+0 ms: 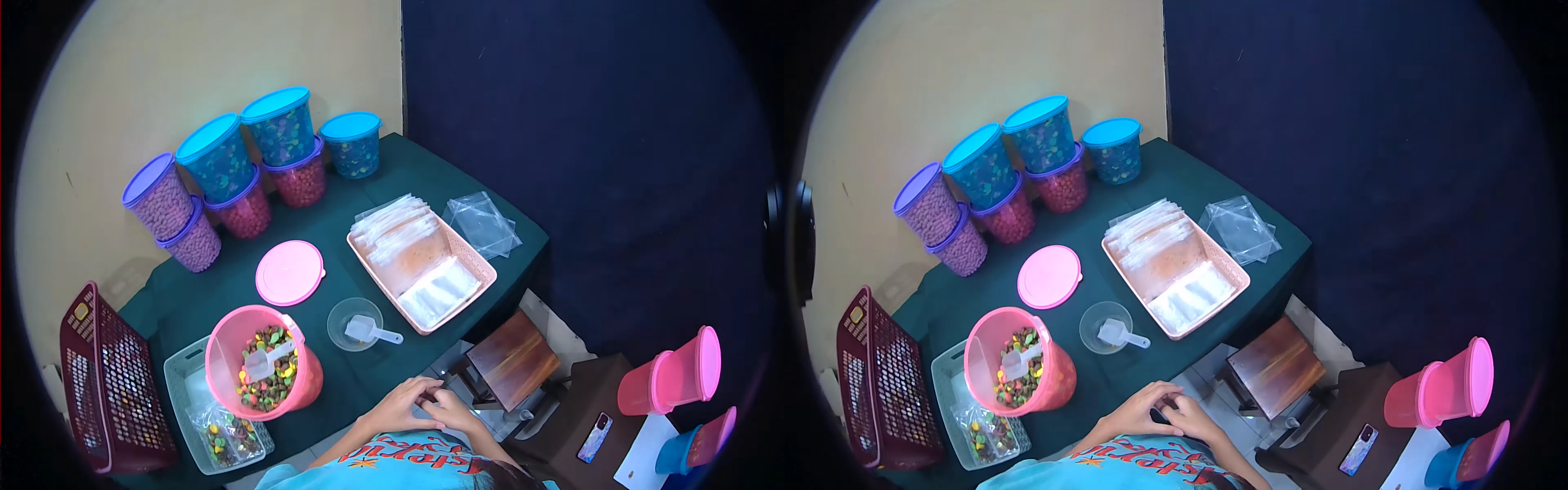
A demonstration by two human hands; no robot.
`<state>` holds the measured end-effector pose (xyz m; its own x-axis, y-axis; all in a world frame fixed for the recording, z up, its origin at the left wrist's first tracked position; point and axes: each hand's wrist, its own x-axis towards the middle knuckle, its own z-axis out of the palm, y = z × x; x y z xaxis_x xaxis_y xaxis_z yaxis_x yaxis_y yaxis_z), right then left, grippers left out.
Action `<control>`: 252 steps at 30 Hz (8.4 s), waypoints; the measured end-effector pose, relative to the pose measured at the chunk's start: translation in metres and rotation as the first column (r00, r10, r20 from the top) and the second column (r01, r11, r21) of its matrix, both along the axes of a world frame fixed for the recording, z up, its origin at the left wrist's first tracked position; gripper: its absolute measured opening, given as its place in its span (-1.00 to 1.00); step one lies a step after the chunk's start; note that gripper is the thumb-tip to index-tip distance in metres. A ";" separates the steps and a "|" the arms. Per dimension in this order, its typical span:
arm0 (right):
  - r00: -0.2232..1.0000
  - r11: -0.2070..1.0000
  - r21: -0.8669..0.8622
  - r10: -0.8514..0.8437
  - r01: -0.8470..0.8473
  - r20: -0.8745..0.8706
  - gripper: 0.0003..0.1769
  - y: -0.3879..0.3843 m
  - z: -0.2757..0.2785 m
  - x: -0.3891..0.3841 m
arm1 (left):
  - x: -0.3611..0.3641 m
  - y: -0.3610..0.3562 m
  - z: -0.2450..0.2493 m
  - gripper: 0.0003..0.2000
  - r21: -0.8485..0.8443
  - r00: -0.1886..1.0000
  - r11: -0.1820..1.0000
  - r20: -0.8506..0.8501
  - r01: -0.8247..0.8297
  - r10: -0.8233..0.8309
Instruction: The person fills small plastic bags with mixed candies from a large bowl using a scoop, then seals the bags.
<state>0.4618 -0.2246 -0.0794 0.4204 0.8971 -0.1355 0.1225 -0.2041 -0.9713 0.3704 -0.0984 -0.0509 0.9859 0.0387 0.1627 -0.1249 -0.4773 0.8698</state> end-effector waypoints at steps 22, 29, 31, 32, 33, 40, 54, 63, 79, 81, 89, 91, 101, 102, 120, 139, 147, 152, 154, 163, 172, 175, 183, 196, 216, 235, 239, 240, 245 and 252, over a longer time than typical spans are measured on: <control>0.573 0.925 -0.308 0.381 -0.224 0.726 -0.35 0.122 -0.012 0.200 | 0.075 0.044 0.002 -0.40 0.213 0.960 0.965 -0.201 -0.153 0.197; 0.384 0.781 -0.459 0.614 -0.423 0.690 -0.04 0.156 -0.024 0.230 | 0.089 0.039 0.011 -0.41 0.163 0.867 0.947 -0.385 -0.275 0.318; 0.365 0.773 -0.410 0.605 -0.484 0.708 -0.06 0.163 -0.024 0.235 | 0.092 0.035 0.012 -0.42 0.200 0.829 0.922 -0.406 -0.331 0.385; 0.375 0.781 -0.401 0.595 -0.478 0.711 -0.11 0.166 -0.026 0.237 | 0.093 0.031 0.011 -0.42 0.198 0.816 0.912 -0.406 -0.360 0.411; 0.385 0.788 -0.394 0.587 -0.473 0.713 -0.17 0.169 -0.028 0.240 | 0.093 0.027 0.010 -0.43 0.193 0.806 0.894 -0.387 -0.404 0.448; 0.382 0.680 -0.332 0.676 -0.654 0.630 -0.36 0.195 -0.024 0.262 | 0.091 0.007 0.004 -0.44 0.124 0.723 0.783 -0.317 -0.610 0.614; 0.604 0.715 -0.281 0.695 -0.640 0.391 -0.85 0.195 0.033 0.299 | 0.036 0.002 0.040 -0.56 -0.048 0.552 0.551 -0.119 -0.833 0.825; 0.905 0.966 0.138 0.149 -0.220 0.398 -0.86 0.177 0.076 0.242 | -0.050 0.020 0.063 -0.63 -0.261 0.573 0.558 0.019 -0.788 0.819; 0.869 0.863 0.404 0.425 -0.304 -0.254 -0.79 0.214 0.088 -0.116 | -0.164 0.110 0.062 -0.23 -0.888 0.642 0.427 0.229 -0.170 0.731; 0.895 0.863 0.416 0.395 -0.285 -0.208 -0.75 0.214 0.081 -0.124 | -0.165 0.114 0.070 -0.22 -0.876 0.693 0.468 0.264 -0.119 0.671; 0.818 0.837 0.414 0.068 -0.358 0.571 -0.23 0.211 0.088 -0.134 | -0.167 0.108 0.059 -0.17 -0.829 0.693 0.505 0.218 -0.240 0.687; 0.804 0.800 0.426 0.113 -0.422 0.583 -0.15 0.214 0.085 -0.128 | -0.171 0.107 0.059 -0.15 -0.799 0.725 0.530 0.182 -0.285 0.665; 0.737 0.597 0.545 0.117 -0.588 0.666 -0.41 0.212 0.085 -0.110 | -0.154 0.080 0.067 -0.17 -0.880 0.654 0.412 0.169 -0.237 0.737; 0.731 0.579 0.557 0.102 -0.595 0.675 -0.43 0.211 0.083 -0.108 | -0.152 0.076 0.067 -0.17 -0.898 0.645 0.379 0.155 -0.223 0.748; 0.673 0.393 0.557 0.290 -0.732 0.680 -0.79 0.215 0.099 -0.065 | -0.137 0.047 0.047 -0.12 -0.755 0.585 0.435 0.084 -0.490 0.806; 0.336 0.297 0.202 0.521 -0.933 0.784 -0.85 0.207 0.150 -0.084 | -0.170 0.099 0.086 0.02 -0.628 0.897 0.709 0.038 -0.321 0.440; 0.830 0.783 0.383 0.285 -0.490 0.480 -0.94 0.183 0.139 -0.069 | -0.250 0.098 0.070 -0.13 -0.595 0.734 0.711 0.278 -0.375 0.619; 0.891 0.870 0.262 0.337 -0.418 0.303 -0.90 0.171 0.124 -0.075 | -0.252 0.099 0.059 -0.82 -0.281 0.409 0.467 0.243 -0.838 0.880; 0.864 0.832 0.233 0.474 -0.503 0.173 -0.88 0.166 0.122 -0.074 | -0.257 0.104 0.059 -0.78 -0.234 0.392 0.475 0.326 -0.848 0.860; 0.637 0.671 0.091 0.641 -0.736 0.430 -0.91 0.144 0.144 -0.078 | -0.299 0.113 0.083 -0.66 -0.217 0.751 0.755 0.118 -0.619 0.650; 0.143 0.295 -0.049 0.594 -0.954 0.792 -0.85 0.159 0.146 -0.112 | -0.229 0.089 0.103 0.05 -0.033 0.917 0.919 -0.083 -0.393 0.390; 0.137 0.242 -0.011 0.582 -0.970 0.801 -0.85 0.171 0.145 -0.113 | -0.225 0.087 0.091 0.02 -0.173 0.895 0.881 -0.156 -0.441 0.417; -0.073 -0.015 -0.079 0.572 -0.997 0.817 -0.82 0.208 0.140 -0.119 | -0.229 0.077 0.074 -0.06 -0.173 0.758 0.749 0.016 -0.640 0.652; 0.111 0.490 -0.256 0.601 -0.833 0.791 -0.58 0.291 0.083 -0.090 | -0.238 0.043 0.049 -0.13 -0.741 0.450 0.249 -0.079 -0.623 0.889; 0.128 0.525 -0.349 0.673 -0.776 0.729 -0.58 0.289 0.066 -0.096 | -0.252 0.074 0.037 0.03 -0.657 0.765 0.585 0.021 -0.475 0.644; 0.369 0.357 0.165 0.636 -0.919 0.678 -0.84 0.193 0.123 -0.144 | -0.262 0.116 0.059 -0.08 -0.639 0.916 0.671 -0.148 -0.377 0.374; 0.389 0.360 0.203 0.582 -0.911 0.715 -0.86 0.194 0.127 -0.141 | -0.260 0.117 0.060 -0.01 -0.586 0.923 0.731 -0.077 -0.349 0.378; 0.378 0.362 0.188 0.579 -0.913 0.722 -0.86 0.195 0.128 -0.140 | -0.261 0.117 0.059 -0.01 -0.586 0.920 0.729 -0.078 -0.354 0.385; 0.326 0.307 0.169 0.584 -0.936 0.743 -0.87 0.199 0.127 -0.139 | -0.265 0.114 0.056 -0.05 -0.465 0.881 0.772 -0.039 -0.434 0.471; 0.564 0.383 0.431 0.686 -0.817 0.459 -0.74 0.231 0.125 -0.119 | -0.261 0.092 0.061 -0.21 -0.479 0.690 0.588 -0.050 -0.651 0.723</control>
